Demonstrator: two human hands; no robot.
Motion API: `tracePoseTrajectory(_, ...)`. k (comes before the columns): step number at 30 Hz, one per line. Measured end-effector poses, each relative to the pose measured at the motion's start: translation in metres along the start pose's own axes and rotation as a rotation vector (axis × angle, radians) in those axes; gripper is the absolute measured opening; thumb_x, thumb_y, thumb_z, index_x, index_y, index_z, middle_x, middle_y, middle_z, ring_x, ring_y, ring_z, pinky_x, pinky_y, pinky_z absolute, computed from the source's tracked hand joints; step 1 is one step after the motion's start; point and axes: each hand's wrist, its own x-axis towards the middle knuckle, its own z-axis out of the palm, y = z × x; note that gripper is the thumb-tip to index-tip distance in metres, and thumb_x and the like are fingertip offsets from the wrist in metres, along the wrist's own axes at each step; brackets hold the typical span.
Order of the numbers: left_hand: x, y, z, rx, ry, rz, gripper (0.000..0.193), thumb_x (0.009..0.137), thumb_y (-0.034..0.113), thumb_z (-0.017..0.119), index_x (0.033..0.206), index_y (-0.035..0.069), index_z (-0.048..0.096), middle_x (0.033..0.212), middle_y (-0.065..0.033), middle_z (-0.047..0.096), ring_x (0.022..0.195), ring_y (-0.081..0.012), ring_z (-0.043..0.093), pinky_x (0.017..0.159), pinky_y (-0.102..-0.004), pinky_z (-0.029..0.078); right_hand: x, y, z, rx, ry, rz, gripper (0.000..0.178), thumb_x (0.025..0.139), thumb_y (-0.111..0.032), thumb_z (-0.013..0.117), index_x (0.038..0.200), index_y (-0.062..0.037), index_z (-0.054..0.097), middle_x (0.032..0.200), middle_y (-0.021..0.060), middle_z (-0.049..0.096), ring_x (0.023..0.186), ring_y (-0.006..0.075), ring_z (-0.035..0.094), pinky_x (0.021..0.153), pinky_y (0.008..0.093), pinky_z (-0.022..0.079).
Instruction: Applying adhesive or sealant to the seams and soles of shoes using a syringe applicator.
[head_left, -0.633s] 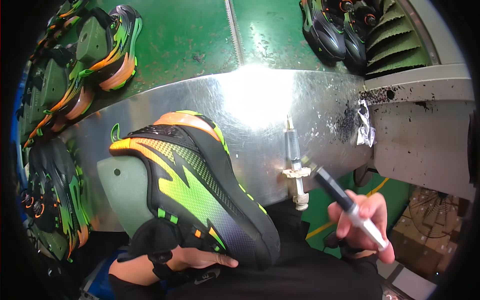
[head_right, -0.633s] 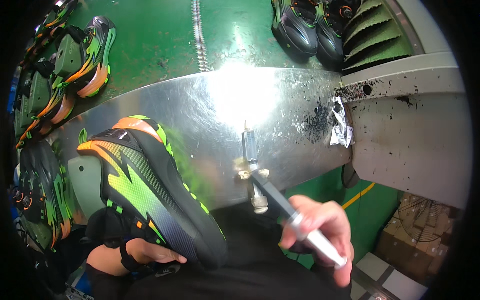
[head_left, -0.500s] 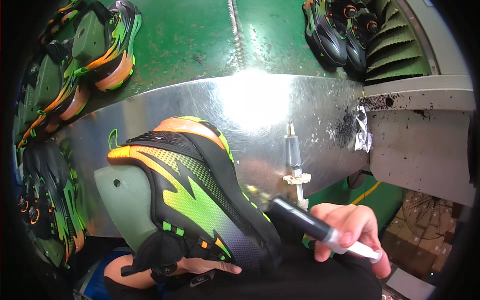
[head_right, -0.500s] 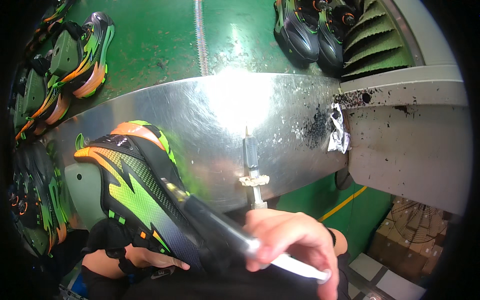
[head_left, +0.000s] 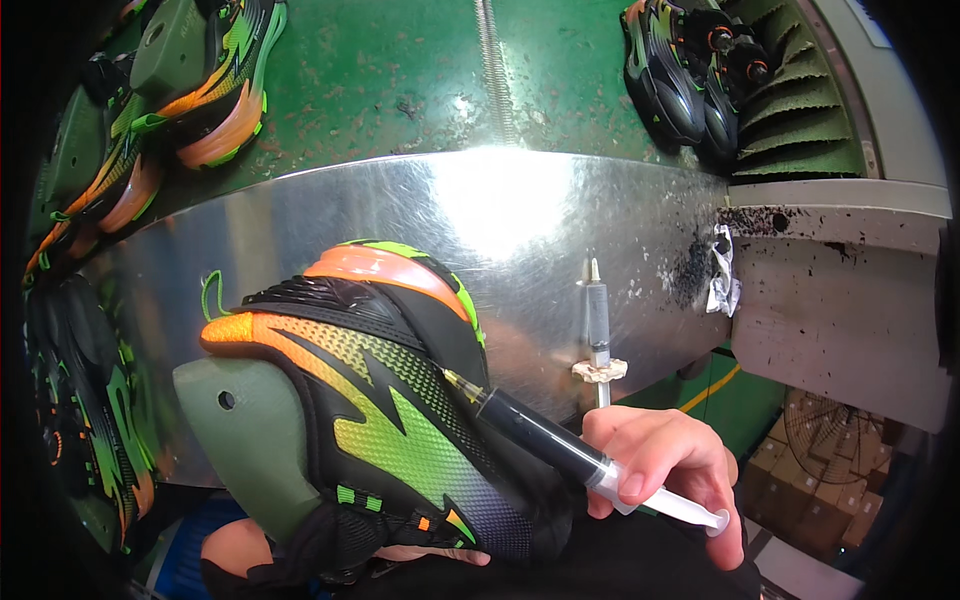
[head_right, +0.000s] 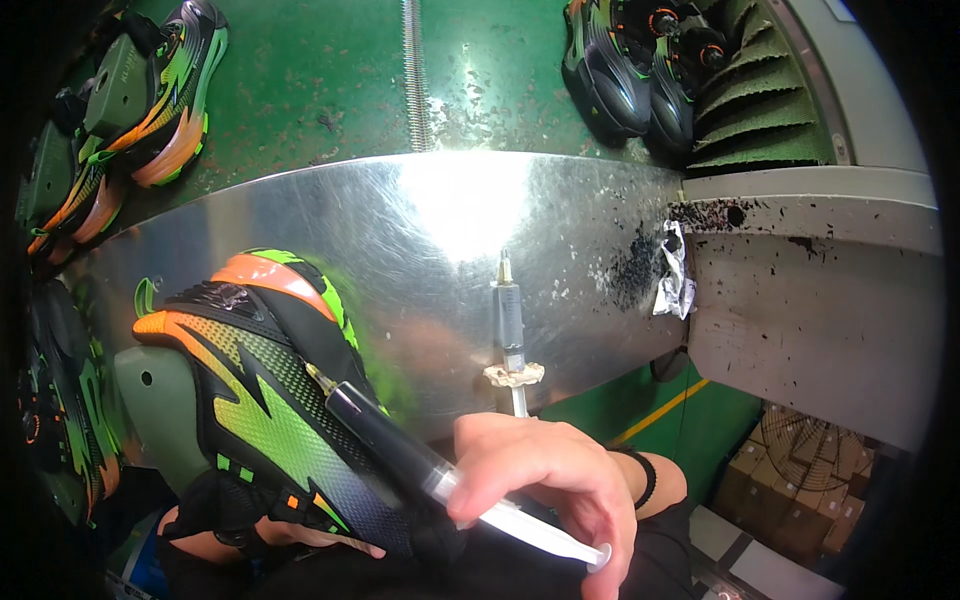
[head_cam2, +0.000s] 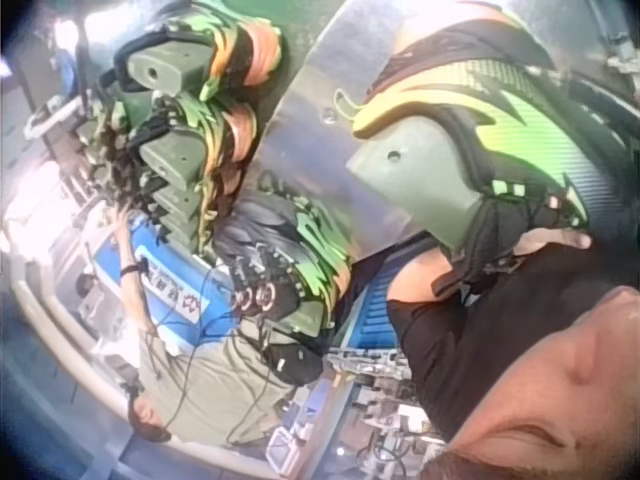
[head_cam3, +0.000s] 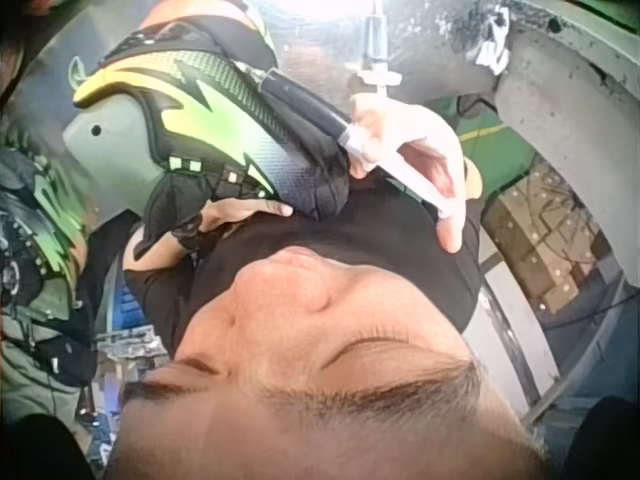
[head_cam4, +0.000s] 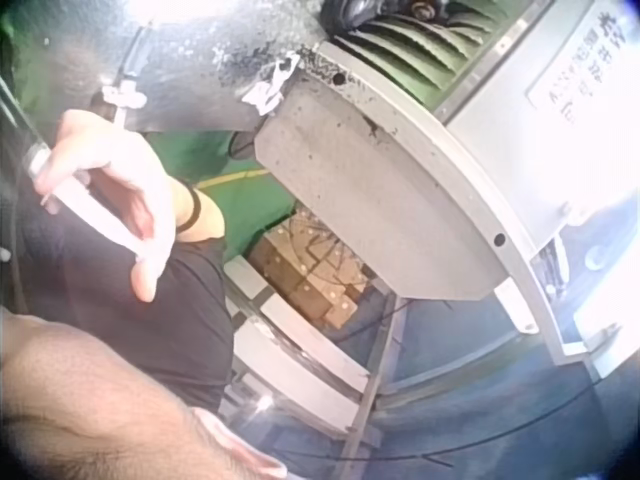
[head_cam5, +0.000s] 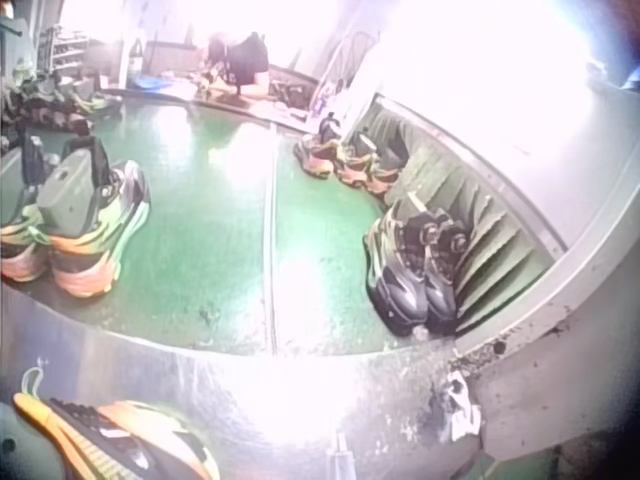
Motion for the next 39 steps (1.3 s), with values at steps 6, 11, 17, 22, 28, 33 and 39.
tracePoseTrajectory(6, 0.004, -0.002, 0.004, 0.044, 0.016, -0.090, 0.047, 0.087, 0.039, 0.066, 0.112, 0.000, 0.060, 0.098, -0.0041, 0.062, 0.089, -0.0140, 0.055, 0.083, -0.0269, 0.044, -0.007, -0.011, -0.001, -0.009, -0.033, 0.053, 0.077, 0.074, -0.064, 0.069, 0.118, -0.0021, 0.056, 0.095, 0.0120, 0.065, 0.079, 0.0214, 0.062, 0.062, 0.0315, 0.030)
tracePoseTrajectory(11, 0.005, -0.008, 0.006, 0.077, 0.114, -0.196, 0.049, 0.087, 0.042, 0.066, 0.111, 0.000, 0.060, 0.098, -0.0037, 0.061, 0.089, -0.0143, 0.055, 0.082, -0.0273, 0.044, -0.021, -0.026, 0.003, 0.029, -0.009, 0.139, 0.077, 0.074, -0.063, 0.070, 0.118, -0.0008, 0.056, 0.097, 0.0147, 0.066, 0.079, 0.0219, 0.061, 0.062, 0.0319, 0.031)
tracePoseTrajectory(17, 0.007, -0.006, 0.012, 0.060, 0.129, -0.141, 0.051, 0.087, 0.042, 0.067, 0.115, 0.000, 0.060, 0.105, -0.0023, 0.060, 0.096, -0.0129, 0.054, 0.087, -0.0269, 0.043, -0.044, -0.055, 0.012, 0.029, 0.032, 0.279, 0.075, 0.074, -0.060, 0.072, 0.116, 0.0003, 0.057, 0.095, 0.0161, 0.066, 0.076, 0.0226, 0.060, 0.063, 0.0321, 0.034)
tracePoseTrajectory(22, 0.009, -0.001, 0.025, 0.040, 0.164, 0.164, 0.032, 0.096, 0.034, 0.055, 0.085, 0.003, 0.057, 0.076, 0.0009, 0.051, 0.073, -0.0093, 0.047, 0.069, -0.0241, 0.038, -0.065, -0.073, 0.024, 0.019, 0.124, 0.296, 0.070, 0.073, -0.056, 0.075, 0.112, 0.0006, 0.060, 0.092, 0.0163, 0.067, 0.072, 0.0206, 0.055, 0.058, 0.0308, 0.034)
tracePoseTrajectory(28, 0.026, -0.001, 0.027, -0.103, 0.019, 0.472, 0.031, 0.092, 0.025, 0.063, 0.109, -0.001, 0.062, 0.103, -0.0017, 0.063, 0.095, -0.0102, 0.054, 0.086, -0.0252, 0.044, -0.077, -0.081, 0.033, -0.062, 0.104, 0.310, 0.069, 0.071, -0.054, 0.078, 0.110, 0.0010, 0.063, 0.094, 0.0158, 0.068, 0.069, 0.0198, 0.052, 0.058, 0.0313, 0.034)
tracePoseTrajectory(33, 0.036, 0.000, 0.039, -0.182, 0.044, 0.753, 0.035, 0.089, 0.018, 0.066, 0.119, 0.002, 0.057, 0.116, -0.0069, 0.061, 0.106, -0.0162, 0.057, 0.094, -0.0318, 0.046, -0.085, -0.094, 0.031, -0.282, -0.073, 0.309, 0.085, 0.064, -0.059, 0.080, 0.115, 0.0050, 0.057, 0.100, 0.0183, 0.064, 0.075, 0.0267, 0.055, 0.068, 0.0365, 0.038)
tracePoseTrajectory(39, 0.047, 0.020, 0.055, -0.210, -0.051, 0.843, 0.054, 0.089, 0.026, 0.065, 0.135, 0.007, 0.042, 0.129, -0.0151, 0.054, 0.119, -0.0291, 0.055, 0.099, -0.0466, 0.047, -0.109, -0.095, 0.036, -0.374, -0.027, 0.185, 0.080, 0.063, -0.060, 0.080, 0.109, 0.0028, 0.061, 0.092, 0.0144, 0.063, 0.067, 0.0229, 0.049, 0.063, 0.0353, 0.035)
